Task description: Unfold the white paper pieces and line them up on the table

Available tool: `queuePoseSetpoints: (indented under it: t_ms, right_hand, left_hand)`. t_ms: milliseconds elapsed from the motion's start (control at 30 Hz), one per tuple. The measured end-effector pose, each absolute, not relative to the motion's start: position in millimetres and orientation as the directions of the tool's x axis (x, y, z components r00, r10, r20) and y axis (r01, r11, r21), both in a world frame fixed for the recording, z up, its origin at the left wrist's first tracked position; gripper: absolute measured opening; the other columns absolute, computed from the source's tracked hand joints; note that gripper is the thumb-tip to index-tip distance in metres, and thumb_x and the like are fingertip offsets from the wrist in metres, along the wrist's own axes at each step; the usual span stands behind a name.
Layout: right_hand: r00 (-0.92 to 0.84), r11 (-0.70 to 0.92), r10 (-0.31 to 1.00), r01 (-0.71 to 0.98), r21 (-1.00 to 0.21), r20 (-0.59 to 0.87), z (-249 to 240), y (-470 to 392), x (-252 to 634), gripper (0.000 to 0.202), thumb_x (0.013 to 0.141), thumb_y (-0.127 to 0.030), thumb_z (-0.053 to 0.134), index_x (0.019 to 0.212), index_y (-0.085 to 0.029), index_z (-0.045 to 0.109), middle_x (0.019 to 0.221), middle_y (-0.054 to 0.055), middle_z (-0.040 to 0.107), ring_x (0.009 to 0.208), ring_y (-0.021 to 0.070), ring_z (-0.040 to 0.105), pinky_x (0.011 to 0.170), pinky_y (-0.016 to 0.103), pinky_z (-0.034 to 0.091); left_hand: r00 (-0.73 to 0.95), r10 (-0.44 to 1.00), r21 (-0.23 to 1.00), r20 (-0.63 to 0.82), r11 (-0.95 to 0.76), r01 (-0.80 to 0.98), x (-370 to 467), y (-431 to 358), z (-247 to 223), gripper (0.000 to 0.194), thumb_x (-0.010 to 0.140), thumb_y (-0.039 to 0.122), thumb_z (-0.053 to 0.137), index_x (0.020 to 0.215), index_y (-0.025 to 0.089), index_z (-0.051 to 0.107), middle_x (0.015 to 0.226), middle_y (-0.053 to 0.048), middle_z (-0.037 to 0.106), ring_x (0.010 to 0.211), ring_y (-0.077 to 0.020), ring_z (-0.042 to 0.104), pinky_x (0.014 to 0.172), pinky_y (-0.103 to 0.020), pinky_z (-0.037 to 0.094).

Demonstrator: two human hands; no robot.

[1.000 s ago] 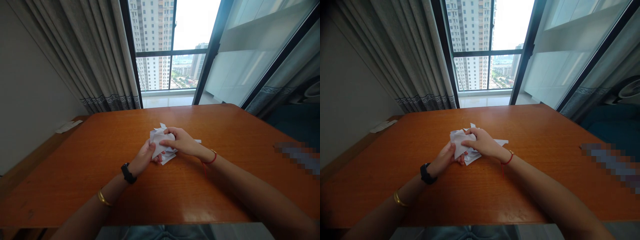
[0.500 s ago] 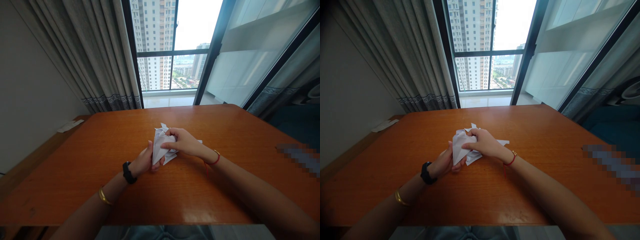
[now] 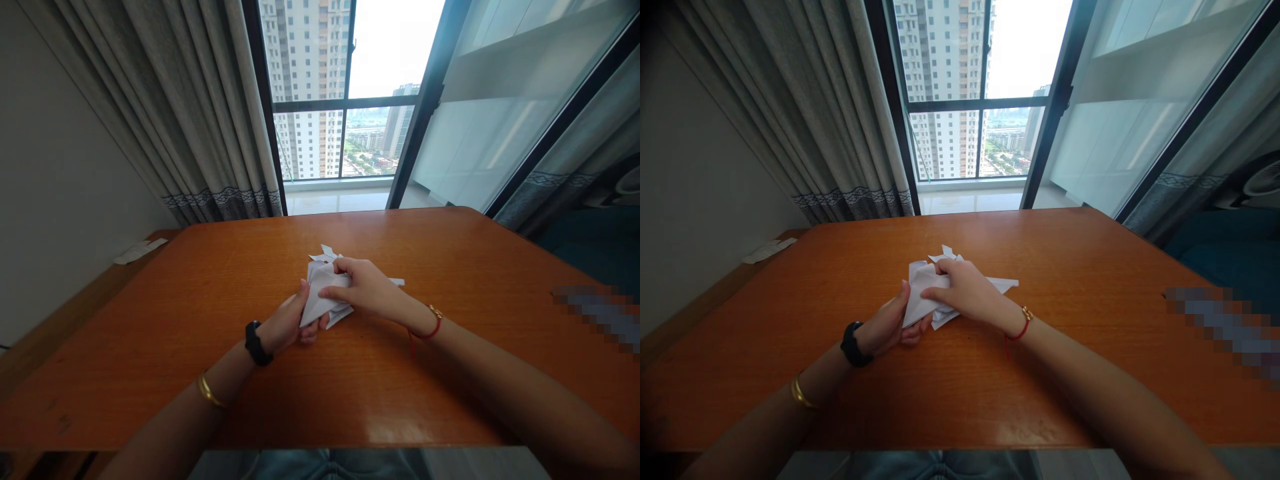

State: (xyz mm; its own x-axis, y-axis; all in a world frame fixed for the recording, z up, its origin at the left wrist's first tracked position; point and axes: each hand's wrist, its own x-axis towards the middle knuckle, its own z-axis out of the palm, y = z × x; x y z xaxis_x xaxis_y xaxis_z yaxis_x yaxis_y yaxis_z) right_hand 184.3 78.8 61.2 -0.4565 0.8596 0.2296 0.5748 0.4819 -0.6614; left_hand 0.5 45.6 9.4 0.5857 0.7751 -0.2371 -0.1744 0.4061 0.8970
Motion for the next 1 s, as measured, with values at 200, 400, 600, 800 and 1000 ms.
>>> queuePoseSetpoints:
  t_ms: [200,400,600,800,1000]
  right_hand:
    - [-0.472,0.451,0.864,0.575,-0.683,0.174,60.2,78.5,184.4,0.027,0.074,-0.042,0.070,0.075,-0.020,0.055,0.068,-0.002,0.058,0.060,0.0140,0.050,0.056,0.025,0.033]
    - [-0.510,0.504,0.829,0.506,-0.700,0.229,58.5,77.0,185.2,0.034,0.071,-0.041,0.073,0.087,-0.020,0.052,0.080,-0.001,0.057,0.070,0.0154,0.050,0.062,0.027,0.037]
    - [-0.544,0.273,0.803,-0.026,-0.962,0.242,54.3,84.9,187.9,0.068,0.066,-0.045,0.078,0.121,-0.022,0.045,0.109,0.006,0.056,0.091,0.0177,0.055,0.077,0.030,0.045]
    - [-0.747,-0.138,0.664,-0.158,-0.978,0.028,44.8,56.2,161.5,0.045,0.068,-0.040,0.076,0.103,-0.017,0.061,0.092,0.004,0.063,0.082,0.0187,0.059,0.075,0.032,0.046]
    - [-0.617,-0.242,0.786,-0.246,-0.939,-0.040,46.2,47.1,152.7,0.025,0.074,-0.041,0.063,0.083,-0.017,0.065,0.078,0.004,0.061,0.058,0.0151,0.054,0.046,0.026,0.042]
  left_hand:
    - [0.632,0.751,0.929,-0.189,0.346,-0.134,0.5,43.7,9.5,0.062,0.076,0.076,0.047,0.078,0.015,0.054,0.055,0.004,0.041,0.040,-0.0035,0.017,0.039,-0.020,0.013]
    - [0.645,0.732,0.969,-0.220,0.242,0.055,-1.1,42.0,9.8,0.045,0.082,0.057,0.059,0.085,0.012,0.058,0.050,0.005,0.041,0.038,-0.0053,0.026,0.036,-0.020,0.018]
    - [0.664,0.743,0.871,-0.082,0.378,-0.315,-1.5,40.2,17.3,0.035,0.088,0.050,0.054,0.093,0.015,0.056,0.051,0.006,0.042,0.035,-0.0050,0.027,0.037,-0.018,0.027]
    - [0.731,0.675,0.844,-0.099,0.447,-0.298,2.0,36.0,19.2,0.035,0.083,0.046,0.062,0.074,0.015,0.050,0.044,0.007,0.039,0.034,-0.0031,0.020,0.036,-0.015,0.024]
    - [0.734,0.676,0.963,-0.063,0.234,-0.133,7.8,34.7,9.0,0.048,0.076,0.060,0.064,0.076,0.014,0.051,0.053,0.004,0.047,0.037,-0.0043,0.033,0.040,-0.019,0.032]
